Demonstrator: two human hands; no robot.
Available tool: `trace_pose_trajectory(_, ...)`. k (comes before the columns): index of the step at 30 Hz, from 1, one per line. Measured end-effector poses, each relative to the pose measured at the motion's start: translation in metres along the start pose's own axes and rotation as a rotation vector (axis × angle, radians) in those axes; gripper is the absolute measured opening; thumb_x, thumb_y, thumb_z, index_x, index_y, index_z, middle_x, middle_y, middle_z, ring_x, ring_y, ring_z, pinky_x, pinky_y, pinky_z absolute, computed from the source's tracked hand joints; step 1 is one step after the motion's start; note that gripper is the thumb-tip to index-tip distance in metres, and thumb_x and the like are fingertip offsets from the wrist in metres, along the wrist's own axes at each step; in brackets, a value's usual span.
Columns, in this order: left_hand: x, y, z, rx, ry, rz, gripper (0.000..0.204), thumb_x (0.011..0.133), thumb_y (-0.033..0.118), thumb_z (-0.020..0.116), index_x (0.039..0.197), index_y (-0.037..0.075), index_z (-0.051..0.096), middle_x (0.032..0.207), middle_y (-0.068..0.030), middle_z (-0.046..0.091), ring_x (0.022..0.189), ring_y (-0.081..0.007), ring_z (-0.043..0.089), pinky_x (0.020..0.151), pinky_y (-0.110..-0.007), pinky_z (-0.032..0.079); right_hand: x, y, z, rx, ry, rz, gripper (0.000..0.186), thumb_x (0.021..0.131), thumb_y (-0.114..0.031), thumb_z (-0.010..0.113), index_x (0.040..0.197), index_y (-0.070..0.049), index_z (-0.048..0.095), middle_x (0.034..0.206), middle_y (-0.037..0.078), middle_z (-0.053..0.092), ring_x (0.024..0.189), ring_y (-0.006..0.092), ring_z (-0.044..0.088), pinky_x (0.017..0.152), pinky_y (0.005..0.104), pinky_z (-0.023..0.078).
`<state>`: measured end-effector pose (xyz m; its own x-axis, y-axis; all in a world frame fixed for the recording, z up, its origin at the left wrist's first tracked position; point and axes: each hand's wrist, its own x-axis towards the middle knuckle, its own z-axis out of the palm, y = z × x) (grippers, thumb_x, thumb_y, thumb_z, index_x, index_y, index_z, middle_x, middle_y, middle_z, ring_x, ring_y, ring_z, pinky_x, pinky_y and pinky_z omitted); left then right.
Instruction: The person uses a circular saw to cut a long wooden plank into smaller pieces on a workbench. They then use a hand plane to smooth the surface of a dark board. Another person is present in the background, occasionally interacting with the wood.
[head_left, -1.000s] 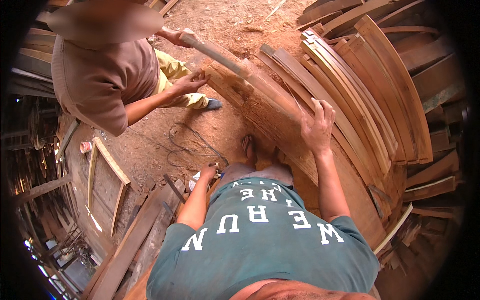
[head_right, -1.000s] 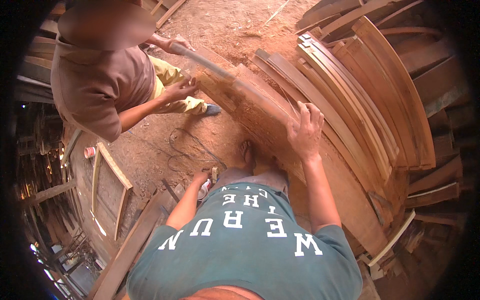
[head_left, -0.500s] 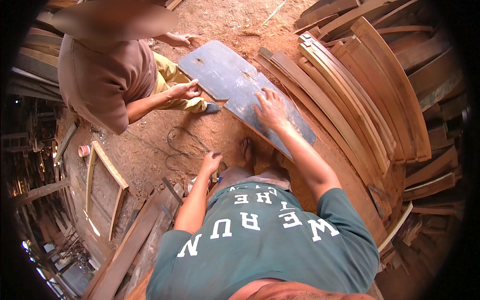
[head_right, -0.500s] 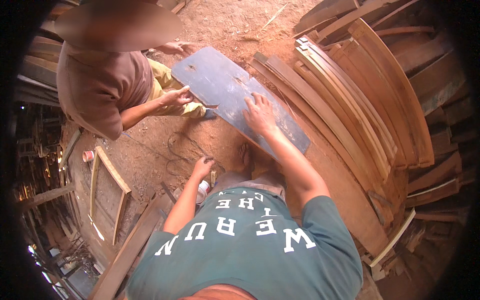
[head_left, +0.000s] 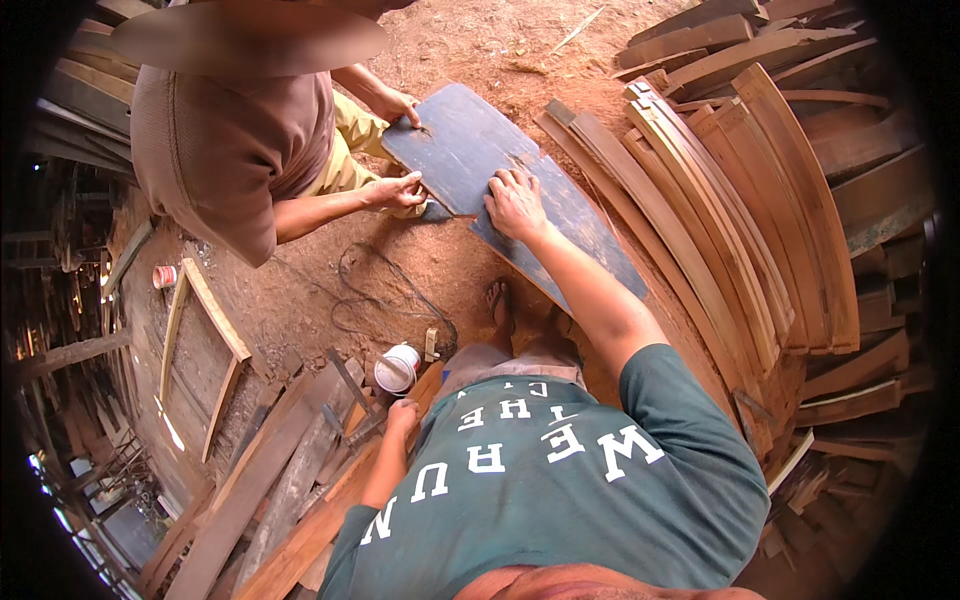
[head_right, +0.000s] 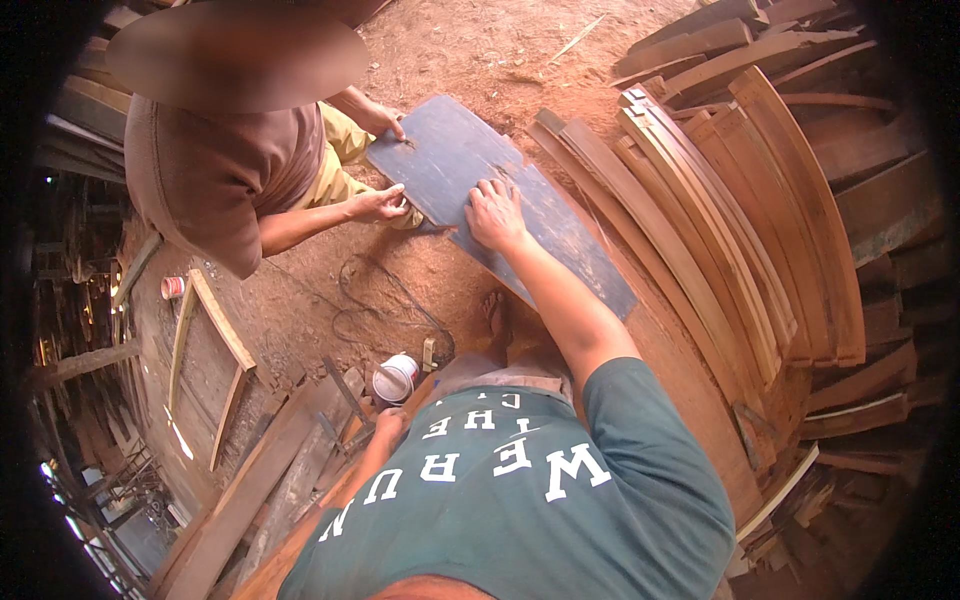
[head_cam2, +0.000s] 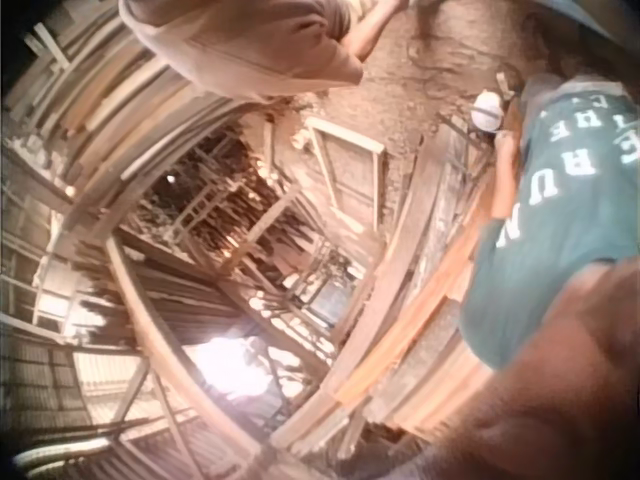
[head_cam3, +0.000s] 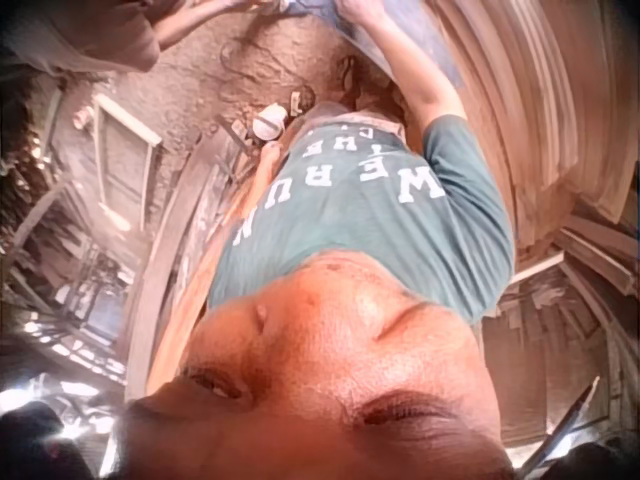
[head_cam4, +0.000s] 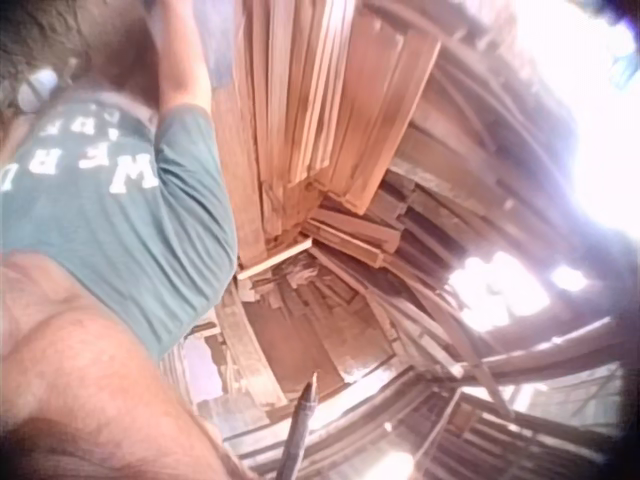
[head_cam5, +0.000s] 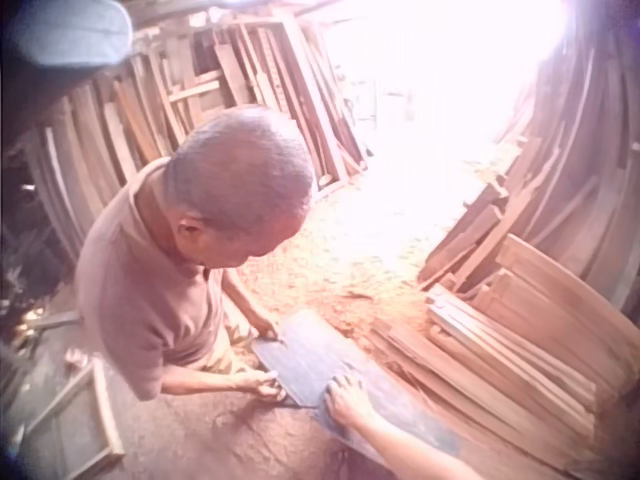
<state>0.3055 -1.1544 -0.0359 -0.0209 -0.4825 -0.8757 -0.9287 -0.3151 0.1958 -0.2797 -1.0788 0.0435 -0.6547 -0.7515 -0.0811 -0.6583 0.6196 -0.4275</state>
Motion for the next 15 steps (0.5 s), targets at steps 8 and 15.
trace_pose_trajectory(8,-0.044,0.064,0.03,-0.086,-0.037,0.136,0.038,0.094,0.015,0.07,0.126,-0.005,0.067,0.114,-0.0149,0.075,0.105,-0.0225,0.072,0.093,-0.033,0.056,0.02,-0.012,0.014,-0.024,0.115,-0.022,0.044,0.098,-0.034,0.064,0.135,-0.011,0.062,0.151,0.018,0.049,0.142,0.0358,0.043,0.112,0.0634,0.034)
trace_pose_trajectory(15,-0.034,0.09,0.024,-0.213,-0.056,0.132,0.038,0.095,0.012,0.068,0.129,-0.004,0.064,0.106,-0.0121,0.074,0.089,-0.0167,0.071,0.08,-0.03,0.057,0.018,-0.013,0.014,-0.013,-0.057,0.02,0.048,0.099,-0.034,0.064,0.139,-0.008,0.059,0.155,0.017,0.046,0.146,0.0356,0.04,0.114,0.0625,0.034)
